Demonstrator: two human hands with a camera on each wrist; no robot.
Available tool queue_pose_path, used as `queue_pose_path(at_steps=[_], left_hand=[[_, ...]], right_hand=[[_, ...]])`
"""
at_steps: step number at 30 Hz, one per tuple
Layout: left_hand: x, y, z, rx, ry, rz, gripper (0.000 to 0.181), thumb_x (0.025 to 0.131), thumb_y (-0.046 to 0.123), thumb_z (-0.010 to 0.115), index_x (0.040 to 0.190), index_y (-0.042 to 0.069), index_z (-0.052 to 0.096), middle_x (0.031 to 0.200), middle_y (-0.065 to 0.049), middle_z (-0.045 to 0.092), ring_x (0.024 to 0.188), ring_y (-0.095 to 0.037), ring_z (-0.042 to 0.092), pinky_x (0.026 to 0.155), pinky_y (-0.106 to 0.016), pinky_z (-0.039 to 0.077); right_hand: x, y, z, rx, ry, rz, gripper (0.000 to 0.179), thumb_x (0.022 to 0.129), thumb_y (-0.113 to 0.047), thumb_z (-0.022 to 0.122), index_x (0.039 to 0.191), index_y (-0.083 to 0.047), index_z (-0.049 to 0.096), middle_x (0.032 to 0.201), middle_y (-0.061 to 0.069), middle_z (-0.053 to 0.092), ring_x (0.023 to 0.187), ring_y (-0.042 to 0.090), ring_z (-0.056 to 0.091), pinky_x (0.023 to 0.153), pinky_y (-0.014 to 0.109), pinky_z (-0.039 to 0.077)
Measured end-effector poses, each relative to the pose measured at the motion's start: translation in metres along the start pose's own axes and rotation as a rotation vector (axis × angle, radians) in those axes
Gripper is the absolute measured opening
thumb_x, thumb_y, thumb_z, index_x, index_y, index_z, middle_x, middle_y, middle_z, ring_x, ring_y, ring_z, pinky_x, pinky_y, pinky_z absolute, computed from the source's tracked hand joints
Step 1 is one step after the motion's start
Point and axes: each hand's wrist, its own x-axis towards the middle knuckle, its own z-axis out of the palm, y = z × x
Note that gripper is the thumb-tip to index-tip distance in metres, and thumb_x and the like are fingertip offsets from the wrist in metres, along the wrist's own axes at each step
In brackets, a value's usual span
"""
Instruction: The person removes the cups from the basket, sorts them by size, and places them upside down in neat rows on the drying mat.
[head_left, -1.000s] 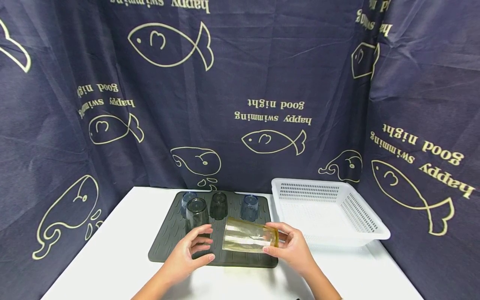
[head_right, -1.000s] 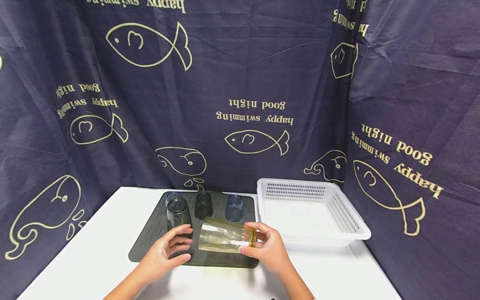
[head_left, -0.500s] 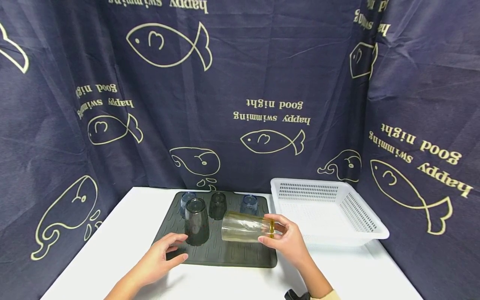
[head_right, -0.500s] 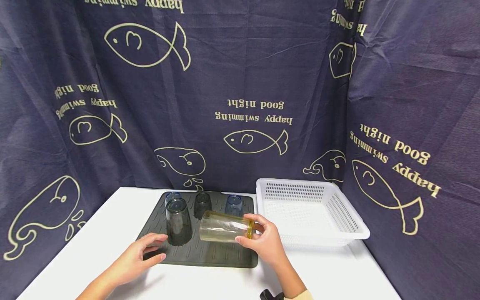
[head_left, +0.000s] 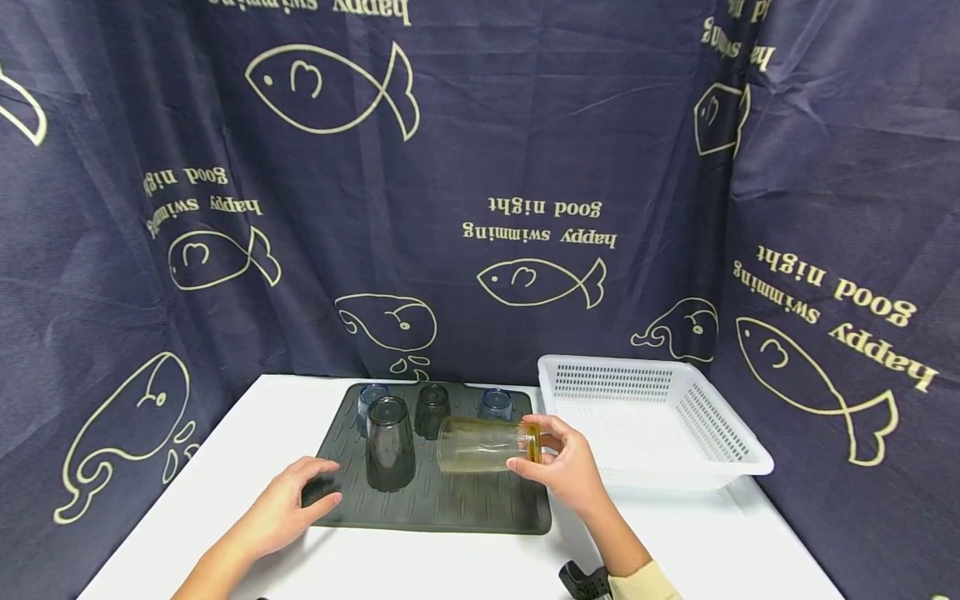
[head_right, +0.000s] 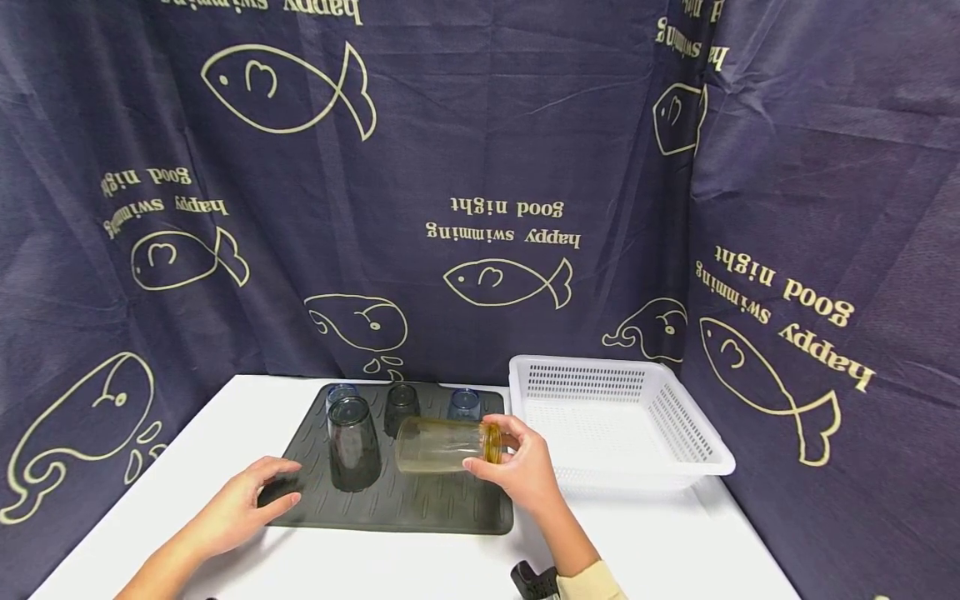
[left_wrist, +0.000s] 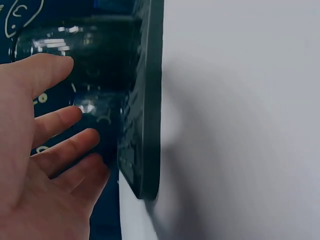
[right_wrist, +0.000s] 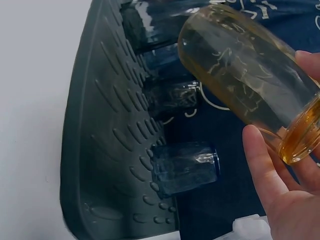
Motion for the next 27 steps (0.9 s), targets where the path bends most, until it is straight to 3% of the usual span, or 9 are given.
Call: queue_pose_path(at_steps=[7, 19, 27], left_hand=[[0.002, -0.016, -0.004, 0.079, -0.045, -0.002, 0.056, 0.084, 0.035, 0.084, 0.127, 0.002, 0.066, 0.129, -0.013, 0.062, 0.123, -0.042, 0.056, 0.099, -0.063, 0.047], [0.003, -0.028, -0.007, 0.164, -0.188, -0.078, 0.081, 0.081, 0.049, 0.082, 0.141, -0.001, 0.056, 0.144, -0.032, 0.048, 0.133, -0.058, 0.044, 0.101, -0.071, 0.043], [0.004, -0.034, -0.008, 0.183, -0.277, -0.159, 0.089, 0.082, 0.054, 0.079, 0.147, 0.000, 0.050, 0.150, -0.035, 0.042, 0.137, -0.061, 0.037, 0.104, -0.075, 0.038]], right_hand=[[0.006, -0.001, 0.001, -0.022, 0.003, -0.016, 0.065, 0.070, -0.008, 0.094, 0.129, -0.010, 0.065, 0.125, 0.013, 0.068, 0.106, 0.020, 0.070, 0.079, 0.022, 0.061], [0.017, -0.004, 0.003, -0.112, 0.014, -0.052, 0.065, 0.068, -0.015, 0.097, 0.126, -0.015, 0.067, 0.117, 0.009, 0.074, 0.101, 0.018, 0.072, 0.079, 0.024, 0.060], [0.023, -0.005, 0.007, -0.180, 0.004, -0.081, 0.064, 0.069, -0.020, 0.096, 0.127, -0.014, 0.068, 0.121, 0.006, 0.071, 0.094, 0.017, 0.072, 0.071, 0.026, 0.061]])
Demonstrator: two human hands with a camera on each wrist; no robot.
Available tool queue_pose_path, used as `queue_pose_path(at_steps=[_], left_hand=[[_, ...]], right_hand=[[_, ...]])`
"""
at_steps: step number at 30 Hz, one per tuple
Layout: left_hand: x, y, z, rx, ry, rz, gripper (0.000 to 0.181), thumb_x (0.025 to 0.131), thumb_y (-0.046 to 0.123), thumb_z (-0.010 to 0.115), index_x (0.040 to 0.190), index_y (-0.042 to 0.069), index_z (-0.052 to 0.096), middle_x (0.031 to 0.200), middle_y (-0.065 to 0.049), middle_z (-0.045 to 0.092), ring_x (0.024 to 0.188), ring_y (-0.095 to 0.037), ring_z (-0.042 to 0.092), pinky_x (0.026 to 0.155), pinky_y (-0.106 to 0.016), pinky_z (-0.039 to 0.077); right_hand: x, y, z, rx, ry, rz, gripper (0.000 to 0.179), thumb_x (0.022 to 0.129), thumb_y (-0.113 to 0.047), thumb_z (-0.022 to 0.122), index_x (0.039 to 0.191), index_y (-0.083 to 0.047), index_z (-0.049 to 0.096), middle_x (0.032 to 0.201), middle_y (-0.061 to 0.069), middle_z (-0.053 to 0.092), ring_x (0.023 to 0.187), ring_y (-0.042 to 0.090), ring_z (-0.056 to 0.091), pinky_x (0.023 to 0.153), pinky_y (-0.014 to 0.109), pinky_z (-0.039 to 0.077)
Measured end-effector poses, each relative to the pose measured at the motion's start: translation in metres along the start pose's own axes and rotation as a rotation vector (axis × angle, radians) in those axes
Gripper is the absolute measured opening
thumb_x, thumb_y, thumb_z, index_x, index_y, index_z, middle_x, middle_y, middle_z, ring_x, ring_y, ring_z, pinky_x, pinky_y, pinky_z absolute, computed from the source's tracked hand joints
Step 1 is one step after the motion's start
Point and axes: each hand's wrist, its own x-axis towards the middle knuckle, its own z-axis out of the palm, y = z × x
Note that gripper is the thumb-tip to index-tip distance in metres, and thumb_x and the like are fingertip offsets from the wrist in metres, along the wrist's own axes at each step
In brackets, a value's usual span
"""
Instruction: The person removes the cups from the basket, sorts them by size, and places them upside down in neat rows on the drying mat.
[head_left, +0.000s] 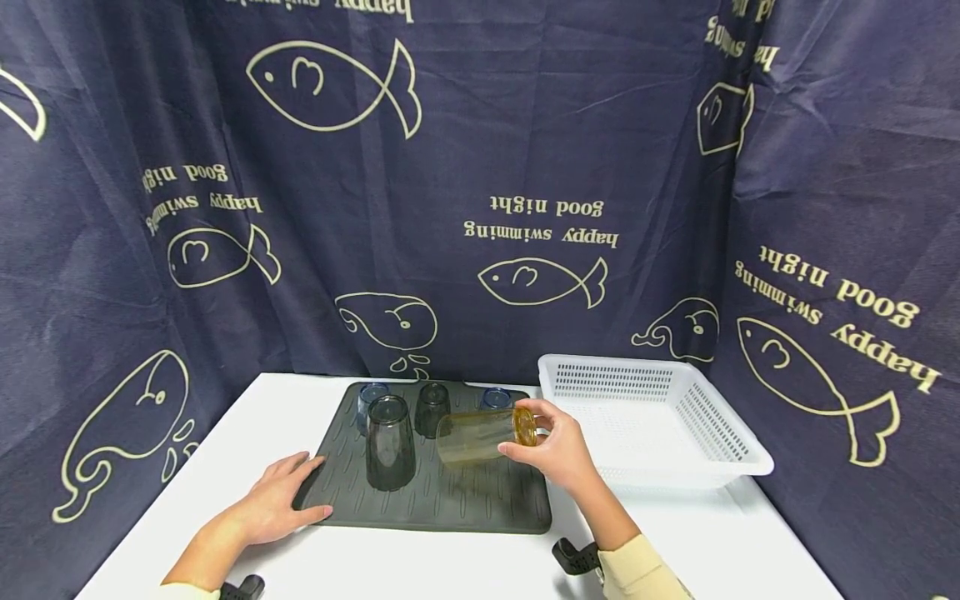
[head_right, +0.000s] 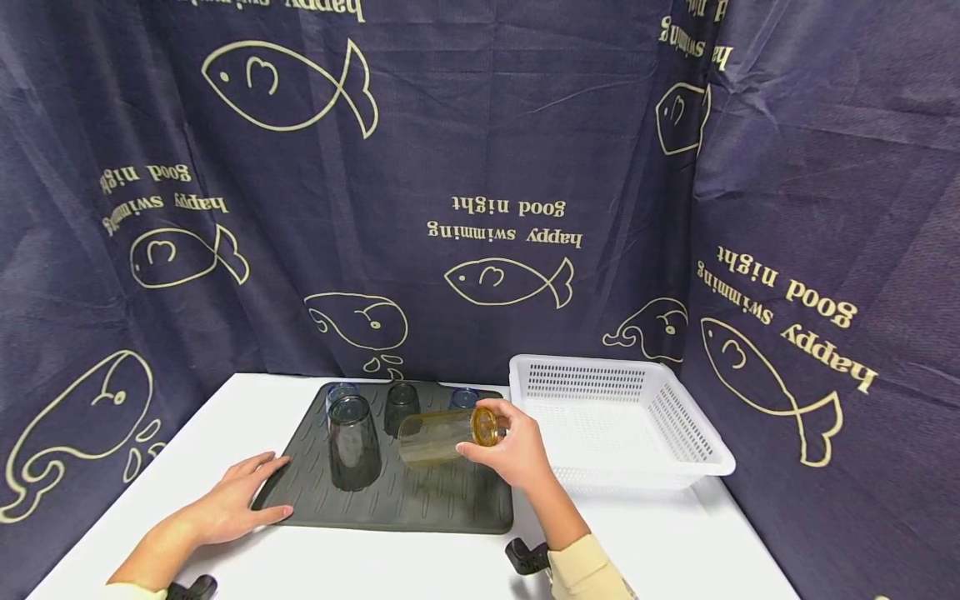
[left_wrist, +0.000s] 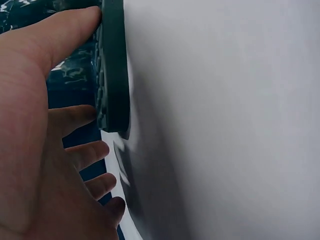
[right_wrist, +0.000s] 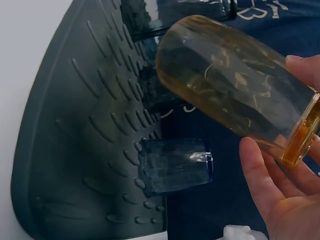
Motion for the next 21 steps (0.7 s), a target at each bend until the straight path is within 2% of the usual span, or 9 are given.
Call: queue_pose_path(at_steps=[3, 8, 13, 21], left_hand=[[0.001, -0.001, 0.000, -0.001, -0.023, -0.014, 0.090, 0.083, 0.056, 0.078, 0.149, 0.001, 0.048, 0.151, -0.035, 0.040, 0.138, -0.061, 0.036, 0.105, -0.076, 0.036], [0.003, -0.001, -0.001, 0.011, -0.055, -0.037, 0.092, 0.085, 0.058, 0.075, 0.150, 0.001, 0.046, 0.152, -0.036, 0.039, 0.139, -0.062, 0.034, 0.107, -0.077, 0.034], [0.004, -0.001, -0.001, 0.035, -0.079, -0.059, 0.095, 0.084, 0.062, 0.074, 0.151, 0.001, 0.045, 0.154, -0.034, 0.039, 0.141, -0.063, 0.032, 0.110, -0.076, 0.031], [0.006, -0.001, -0.002, 0.046, -0.085, -0.042, 0.094, 0.085, 0.062, 0.073, 0.150, -0.001, 0.046, 0.155, -0.033, 0.039, 0.142, -0.063, 0.030, 0.112, -0.077, 0.027]], right_hand=[[0.002, 0.000, 0.001, -0.034, -0.009, -0.009, 0.064, 0.069, -0.021, 0.096, 0.127, -0.017, 0.068, 0.123, 0.004, 0.071, 0.089, 0.016, 0.071, 0.066, 0.027, 0.061], [0.006, -0.003, 0.003, -0.093, -0.006, -0.006, 0.065, 0.069, -0.024, 0.096, 0.127, -0.024, 0.068, 0.121, 0.000, 0.071, 0.094, 0.018, 0.070, 0.068, 0.026, 0.060], [0.009, -0.007, 0.004, -0.134, 0.009, -0.026, 0.067, 0.068, -0.027, 0.097, 0.128, -0.020, 0.068, 0.117, 0.002, 0.073, 0.097, 0.020, 0.070, 0.071, 0.025, 0.058], [0.016, -0.009, 0.005, -0.202, -0.012, -0.078, 0.071, 0.068, -0.029, 0.097, 0.131, -0.014, 0.067, 0.114, 0.002, 0.074, 0.091, 0.019, 0.066, 0.069, 0.025, 0.057]])
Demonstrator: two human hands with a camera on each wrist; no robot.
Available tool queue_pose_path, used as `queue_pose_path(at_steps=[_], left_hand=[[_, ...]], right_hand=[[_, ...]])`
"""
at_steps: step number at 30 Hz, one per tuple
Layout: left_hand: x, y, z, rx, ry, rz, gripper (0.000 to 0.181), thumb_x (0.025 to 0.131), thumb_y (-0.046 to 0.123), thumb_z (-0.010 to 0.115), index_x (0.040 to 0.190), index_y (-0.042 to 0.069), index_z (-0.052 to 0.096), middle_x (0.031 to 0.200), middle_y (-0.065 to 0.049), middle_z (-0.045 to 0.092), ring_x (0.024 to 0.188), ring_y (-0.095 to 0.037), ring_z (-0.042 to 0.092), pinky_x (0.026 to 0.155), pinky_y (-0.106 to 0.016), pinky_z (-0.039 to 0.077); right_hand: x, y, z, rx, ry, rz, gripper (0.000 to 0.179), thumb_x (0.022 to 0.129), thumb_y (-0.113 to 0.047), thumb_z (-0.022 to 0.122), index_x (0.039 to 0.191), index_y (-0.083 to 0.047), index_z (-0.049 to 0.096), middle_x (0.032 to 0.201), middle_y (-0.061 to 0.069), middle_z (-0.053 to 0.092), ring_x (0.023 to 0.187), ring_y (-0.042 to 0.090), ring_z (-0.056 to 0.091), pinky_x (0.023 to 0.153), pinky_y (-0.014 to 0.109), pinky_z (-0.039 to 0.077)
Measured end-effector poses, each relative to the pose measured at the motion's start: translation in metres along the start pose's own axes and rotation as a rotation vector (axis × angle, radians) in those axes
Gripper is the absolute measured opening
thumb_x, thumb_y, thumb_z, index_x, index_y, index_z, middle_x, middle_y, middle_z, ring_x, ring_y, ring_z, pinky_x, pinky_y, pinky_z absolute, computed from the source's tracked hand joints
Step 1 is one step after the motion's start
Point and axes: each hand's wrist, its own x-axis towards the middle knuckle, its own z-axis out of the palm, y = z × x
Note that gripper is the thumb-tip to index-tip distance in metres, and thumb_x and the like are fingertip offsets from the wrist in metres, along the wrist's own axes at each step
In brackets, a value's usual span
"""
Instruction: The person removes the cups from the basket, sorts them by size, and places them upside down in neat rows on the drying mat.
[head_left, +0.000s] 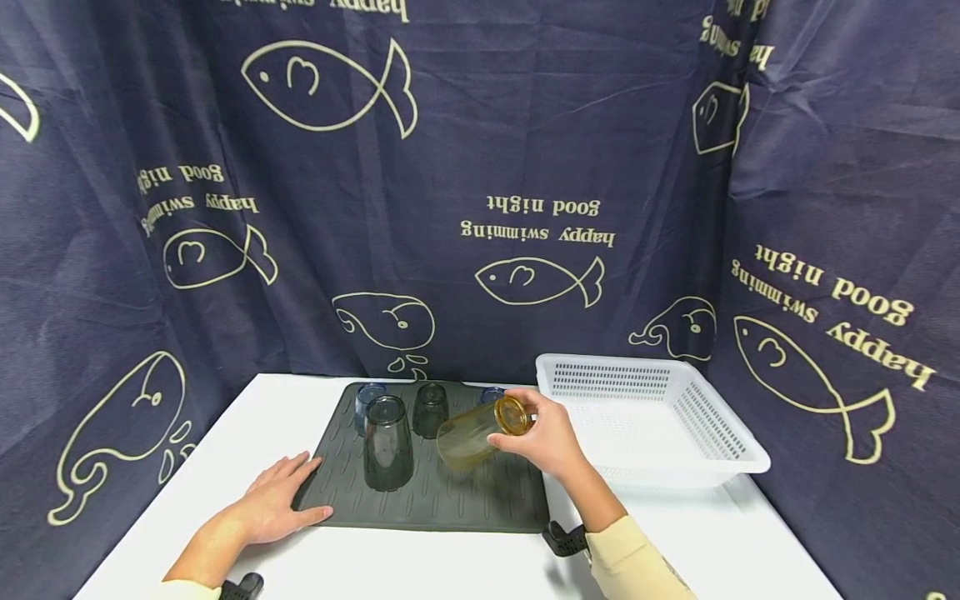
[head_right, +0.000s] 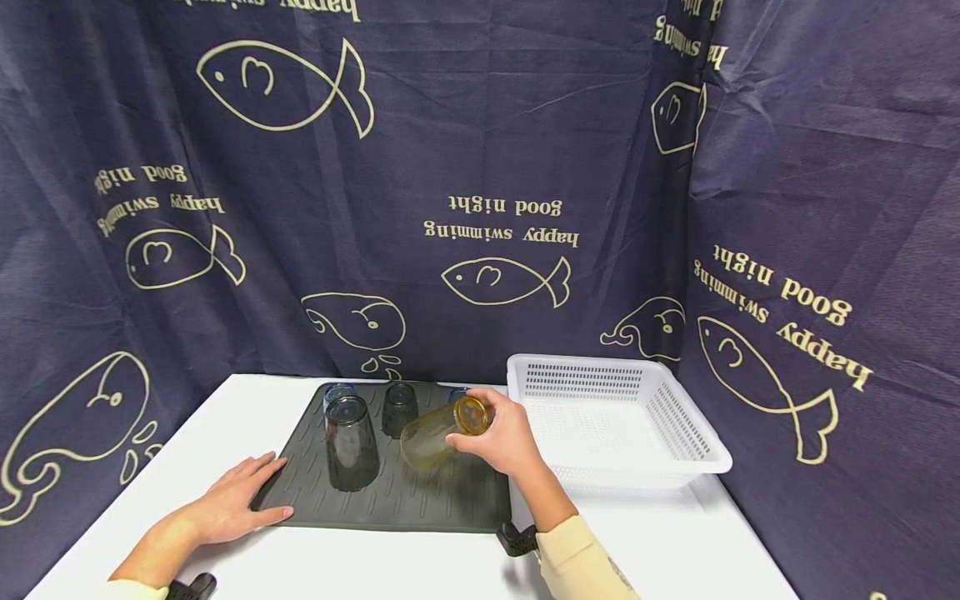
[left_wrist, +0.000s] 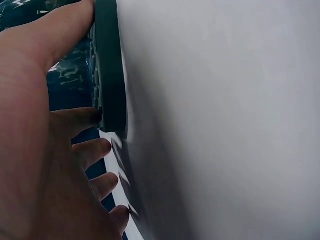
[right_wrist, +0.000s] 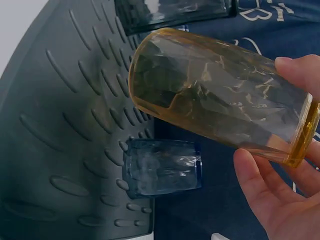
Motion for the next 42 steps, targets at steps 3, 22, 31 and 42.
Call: queue_pose_path(at_steps=[3, 22, 31, 42], left_hand=[[0.001, -0.001, 0.000, 0.018, -0.007, -0.013, 0.097, 0.085, 0.064, 0.072, 0.150, -0.002, 0.045, 0.156, -0.033, 0.038, 0.142, -0.063, 0.029, 0.113, -0.078, 0.024], [0.002, -0.001, 0.000, 0.038, -0.018, -0.040, 0.100, 0.084, 0.067, 0.070, 0.152, -0.002, 0.043, 0.157, -0.033, 0.037, 0.143, -0.063, 0.029, 0.111, -0.080, 0.024], [0.002, 0.000, 0.001, 0.030, -0.018, -0.032, 0.100, 0.084, 0.066, 0.070, 0.151, -0.003, 0.043, 0.157, -0.034, 0.037, 0.142, -0.064, 0.029, 0.110, -0.081, 0.024], [0.004, -0.001, 0.001, 0.038, -0.032, -0.047, 0.101, 0.084, 0.068, 0.070, 0.151, -0.003, 0.043, 0.158, -0.033, 0.036, 0.143, -0.063, 0.029, 0.112, -0.080, 0.023]], right_hand=[[0.003, 0.000, 0.001, -0.006, -0.012, -0.009, 0.071, 0.069, -0.028, 0.096, 0.132, -0.014, 0.067, 0.116, 0.002, 0.073, 0.093, 0.018, 0.066, 0.071, 0.026, 0.057], [0.015, 0.000, 0.021, 0.072, -0.058, -0.023, 0.071, 0.069, -0.024, 0.096, 0.132, -0.015, 0.066, 0.117, 0.001, 0.073, 0.091, 0.016, 0.071, 0.073, 0.024, 0.060], [0.017, 0.000, 0.029, 0.050, -0.063, -0.052, 0.070, 0.069, -0.028, 0.096, 0.131, -0.011, 0.066, 0.114, 0.005, 0.074, 0.090, 0.019, 0.071, 0.073, 0.025, 0.060], [0.021, 0.002, 0.039, 0.034, -0.079, -0.051, 0.072, 0.069, -0.030, 0.097, 0.132, -0.012, 0.067, 0.115, 0.000, 0.075, 0.092, 0.016, 0.072, 0.078, 0.025, 0.060]])
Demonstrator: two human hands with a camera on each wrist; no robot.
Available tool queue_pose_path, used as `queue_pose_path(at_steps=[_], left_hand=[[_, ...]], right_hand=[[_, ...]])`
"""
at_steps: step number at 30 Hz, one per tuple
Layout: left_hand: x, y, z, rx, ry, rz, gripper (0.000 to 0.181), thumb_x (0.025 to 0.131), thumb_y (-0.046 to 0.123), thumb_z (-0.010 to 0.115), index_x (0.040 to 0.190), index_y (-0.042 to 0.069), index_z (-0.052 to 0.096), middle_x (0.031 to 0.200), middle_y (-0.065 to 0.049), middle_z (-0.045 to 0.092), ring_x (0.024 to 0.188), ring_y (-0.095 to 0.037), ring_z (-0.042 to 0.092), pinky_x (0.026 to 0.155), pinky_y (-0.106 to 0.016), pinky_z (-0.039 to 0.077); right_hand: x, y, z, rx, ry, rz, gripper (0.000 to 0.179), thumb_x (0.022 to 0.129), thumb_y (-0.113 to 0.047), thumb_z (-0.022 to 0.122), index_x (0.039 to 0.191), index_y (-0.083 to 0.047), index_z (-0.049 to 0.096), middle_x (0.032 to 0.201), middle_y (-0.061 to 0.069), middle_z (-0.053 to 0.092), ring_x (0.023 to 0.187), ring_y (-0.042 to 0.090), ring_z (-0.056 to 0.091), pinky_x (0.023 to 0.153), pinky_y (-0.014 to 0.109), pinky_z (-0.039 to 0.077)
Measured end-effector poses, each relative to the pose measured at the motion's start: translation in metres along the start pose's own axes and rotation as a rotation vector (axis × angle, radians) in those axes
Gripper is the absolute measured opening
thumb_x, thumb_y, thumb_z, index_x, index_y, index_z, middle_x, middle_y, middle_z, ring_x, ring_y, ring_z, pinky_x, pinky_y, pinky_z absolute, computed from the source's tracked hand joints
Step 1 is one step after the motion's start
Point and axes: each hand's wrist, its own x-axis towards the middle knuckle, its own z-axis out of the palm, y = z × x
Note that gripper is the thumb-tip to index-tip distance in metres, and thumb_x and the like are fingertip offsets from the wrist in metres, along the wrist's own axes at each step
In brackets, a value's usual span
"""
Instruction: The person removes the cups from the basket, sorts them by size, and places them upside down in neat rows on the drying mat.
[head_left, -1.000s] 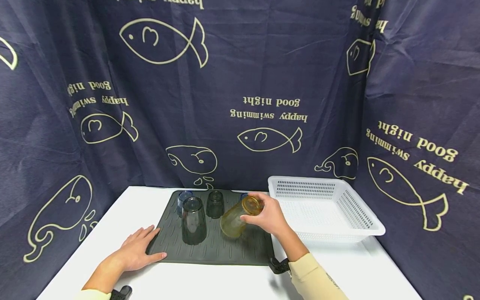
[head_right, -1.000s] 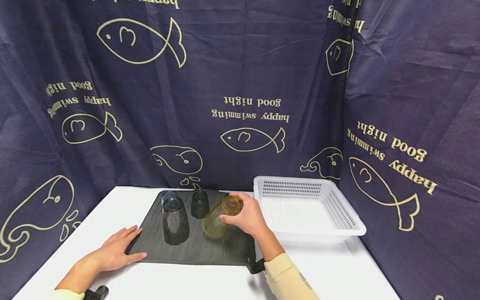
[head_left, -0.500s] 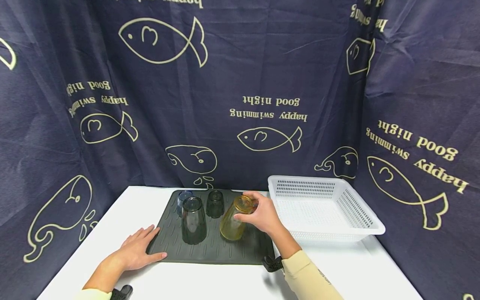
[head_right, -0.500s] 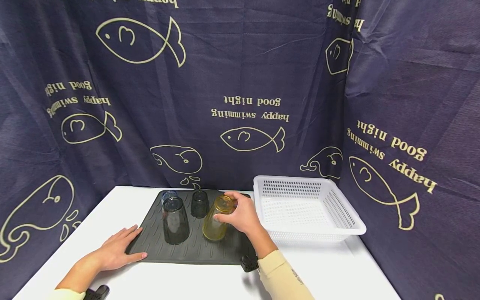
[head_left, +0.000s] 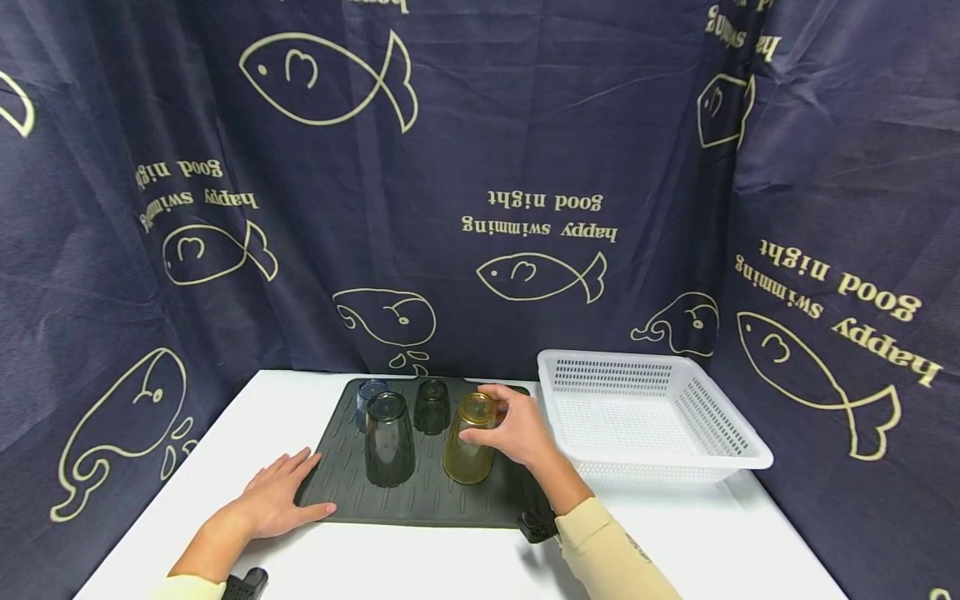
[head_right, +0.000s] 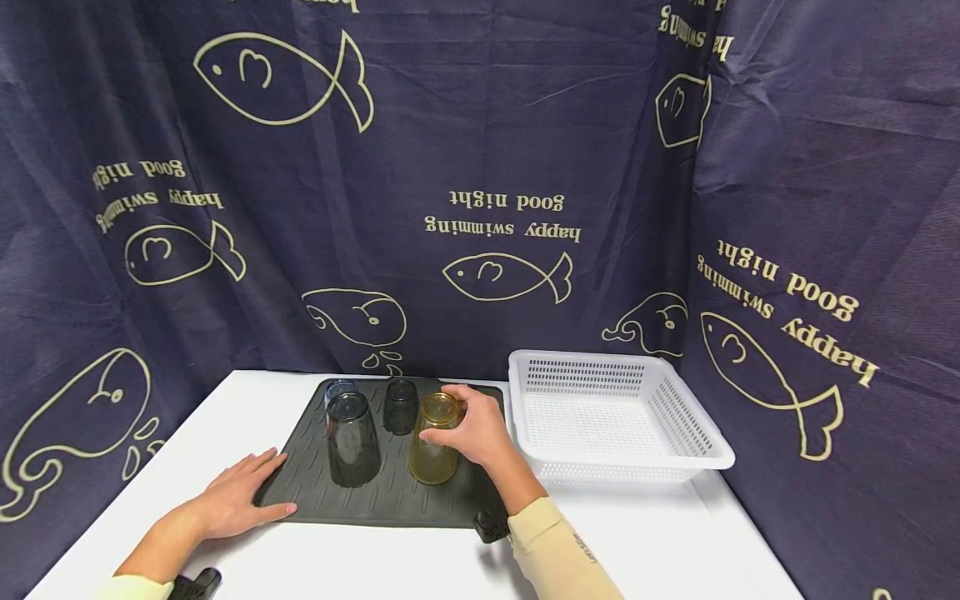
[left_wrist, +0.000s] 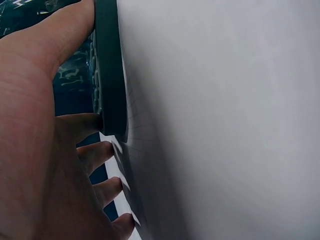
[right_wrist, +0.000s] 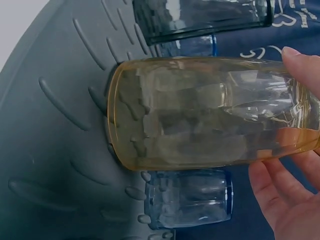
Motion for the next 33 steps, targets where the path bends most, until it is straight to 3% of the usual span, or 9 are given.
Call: queue_pose_path(at_steps=[7, 15, 24, 33], left_hand=[[0.000, 0.001, 0.000, 0.000, 0.000, -0.002, 0.101, 0.084, 0.068, 0.070, 0.151, -0.003, 0.043, 0.157, -0.033, 0.037, 0.143, -0.063, 0.029, 0.112, -0.080, 0.023], [0.001, -0.002, 0.001, -0.004, 0.000, 0.001, 0.101, 0.084, 0.068, 0.070, 0.152, -0.002, 0.043, 0.157, -0.033, 0.037, 0.143, -0.063, 0.029, 0.111, -0.081, 0.023], [0.000, 0.001, -0.001, -0.010, 0.003, 0.004, 0.101, 0.084, 0.067, 0.071, 0.151, -0.003, 0.043, 0.157, -0.033, 0.037, 0.142, -0.064, 0.030, 0.111, -0.081, 0.023], [0.001, -0.001, 0.000, -0.011, -0.002, 0.003, 0.101, 0.084, 0.067, 0.070, 0.151, -0.003, 0.043, 0.157, -0.033, 0.036, 0.143, -0.063, 0.029, 0.111, -0.081, 0.023]], right_hand=[[0.001, 0.001, 0.006, -0.016, 0.026, 0.000, 0.071, 0.069, -0.033, 0.097, 0.132, -0.015, 0.068, 0.117, -0.003, 0.075, 0.092, 0.013, 0.071, 0.080, 0.024, 0.059], [-0.001, 0.006, 0.011, 0.055, 0.064, 0.076, 0.067, 0.070, -0.031, 0.096, 0.129, -0.016, 0.068, 0.114, -0.002, 0.074, 0.091, 0.012, 0.068, 0.082, 0.025, 0.057], [-0.002, 0.009, 0.014, 0.118, 0.046, 0.075, 0.065, 0.072, -0.030, 0.095, 0.131, -0.020, 0.068, 0.116, -0.004, 0.072, 0.097, 0.013, 0.068, 0.089, 0.028, 0.057], [-0.001, 0.008, 0.017, 0.150, 0.061, 0.094, 0.064, 0.076, -0.032, 0.093, 0.132, -0.015, 0.067, 0.118, 0.000, 0.072, 0.095, 0.013, 0.068, 0.085, 0.026, 0.058]])
